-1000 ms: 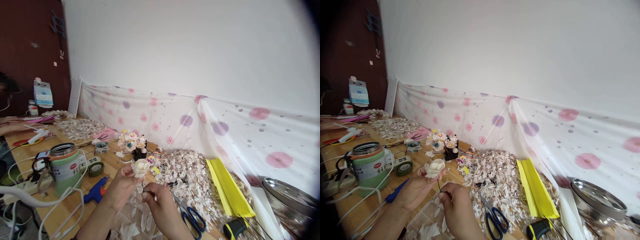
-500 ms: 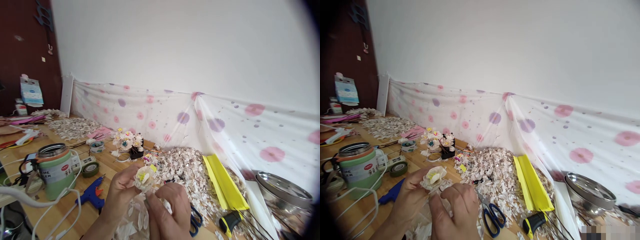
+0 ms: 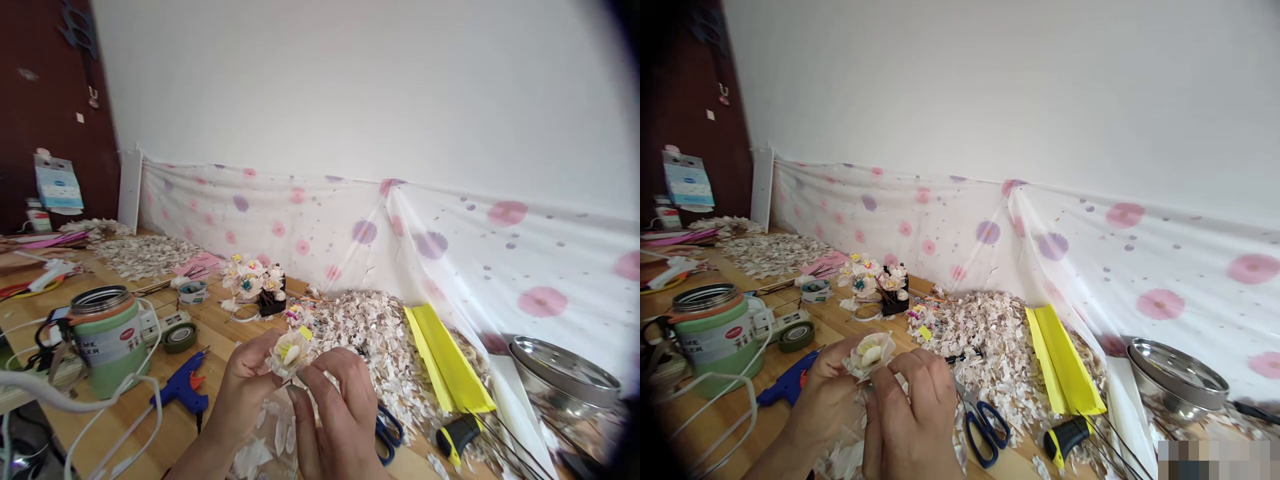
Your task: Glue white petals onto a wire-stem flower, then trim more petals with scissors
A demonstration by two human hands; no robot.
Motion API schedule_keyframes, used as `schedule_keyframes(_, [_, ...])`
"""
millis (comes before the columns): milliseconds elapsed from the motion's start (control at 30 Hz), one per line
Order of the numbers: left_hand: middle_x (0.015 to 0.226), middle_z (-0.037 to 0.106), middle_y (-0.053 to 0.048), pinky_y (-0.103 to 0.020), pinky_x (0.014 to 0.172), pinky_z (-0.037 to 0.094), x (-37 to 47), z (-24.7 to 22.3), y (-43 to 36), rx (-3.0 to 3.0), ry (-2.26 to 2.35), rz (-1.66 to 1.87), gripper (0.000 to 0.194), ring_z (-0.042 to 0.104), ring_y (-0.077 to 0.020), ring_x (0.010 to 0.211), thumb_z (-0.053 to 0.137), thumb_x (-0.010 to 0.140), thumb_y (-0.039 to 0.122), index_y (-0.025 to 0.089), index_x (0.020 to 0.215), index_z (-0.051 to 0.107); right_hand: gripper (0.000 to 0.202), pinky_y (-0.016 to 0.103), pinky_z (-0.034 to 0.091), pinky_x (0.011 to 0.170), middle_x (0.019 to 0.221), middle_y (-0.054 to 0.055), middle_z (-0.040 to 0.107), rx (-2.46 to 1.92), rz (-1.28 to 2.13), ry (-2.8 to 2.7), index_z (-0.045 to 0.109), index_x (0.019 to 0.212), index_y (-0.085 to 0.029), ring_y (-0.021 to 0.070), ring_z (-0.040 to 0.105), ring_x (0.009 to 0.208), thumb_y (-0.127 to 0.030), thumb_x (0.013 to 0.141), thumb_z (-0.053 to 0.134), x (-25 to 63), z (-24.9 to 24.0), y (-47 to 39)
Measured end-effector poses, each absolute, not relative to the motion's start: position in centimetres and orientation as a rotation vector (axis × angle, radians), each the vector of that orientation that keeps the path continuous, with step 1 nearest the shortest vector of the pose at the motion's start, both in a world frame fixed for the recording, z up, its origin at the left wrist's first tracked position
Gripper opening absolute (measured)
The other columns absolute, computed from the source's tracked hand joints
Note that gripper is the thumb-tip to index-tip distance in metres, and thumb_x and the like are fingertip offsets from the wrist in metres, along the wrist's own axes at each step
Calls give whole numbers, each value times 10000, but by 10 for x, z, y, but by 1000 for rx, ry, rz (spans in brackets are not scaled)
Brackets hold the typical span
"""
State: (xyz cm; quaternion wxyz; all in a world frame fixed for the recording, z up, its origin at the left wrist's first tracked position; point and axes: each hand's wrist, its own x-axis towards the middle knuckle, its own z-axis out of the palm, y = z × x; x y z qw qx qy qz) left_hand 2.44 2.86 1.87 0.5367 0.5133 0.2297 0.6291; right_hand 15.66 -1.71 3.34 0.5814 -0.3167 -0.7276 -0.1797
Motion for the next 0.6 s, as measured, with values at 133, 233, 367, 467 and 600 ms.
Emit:
schedule_keyframes(133, [776, 719, -24, -300, 708, 495, 21, 15, 29, 1306, 558, 1522, 272, 637, -230, 764, 693, 580, 57, 206, 790, 778, 219, 364, 495, 764, 919, 86, 588, -728, -388, -1753, 598, 1062, -157, 218, 563, 879, -106, 860, 530, 159, 34, -16])
schedule_keyframes(233, [746, 717, -17, -293, 684, 496, 21, 16, 28, 1276, 523, 1517, 284, 640, -226, 737, 690, 563, 45, 208, 778, 777, 192, 362, 499, 764, 909, 81, 589, -707, -387, -1759, 596, 1019, -165, 216, 563, 878, -103, 851, 528, 159, 36, -16])
schedule_keyframes(367, [703, 715, -17, -294, 648, 486, 23, 21, 27, 1150, 486, 1452, 275, 652, -240, 739, 741, 563, 81, 211, 802, 775, 133, 348, 496, 751, 885, 73, 576, -661, -401, -1740, 581, 918, -164, 207, 559, 850, -83, 816, 555, 159, 37, -16])
schedule_keyframes(467, [693, 716, -18, -299, 655, 485, 23, 24, 26, 1119, 471, 1438, 284, 655, -248, 744, 774, 539, 91, 209, 797, 777, 111, 347, 494, 749, 890, 71, 576, -660, -418, -1752, 575, 891, -165, 206, 551, 851, -85, 816, 559, 160, 37, -15])
schedule_keyframes(600, [746, 726, -37, -305, 669, 487, 21, 25, 26, 1181, 490, 1437, 245, 654, -265, 779, 806, 516, 131, 191, 753, 783, 108, 342, 491, 746, 887, 76, 577, -642, -452, -1778, 592, 904, -151, 199, 549, 848, -89, 822, 561, 164, 38, -14])
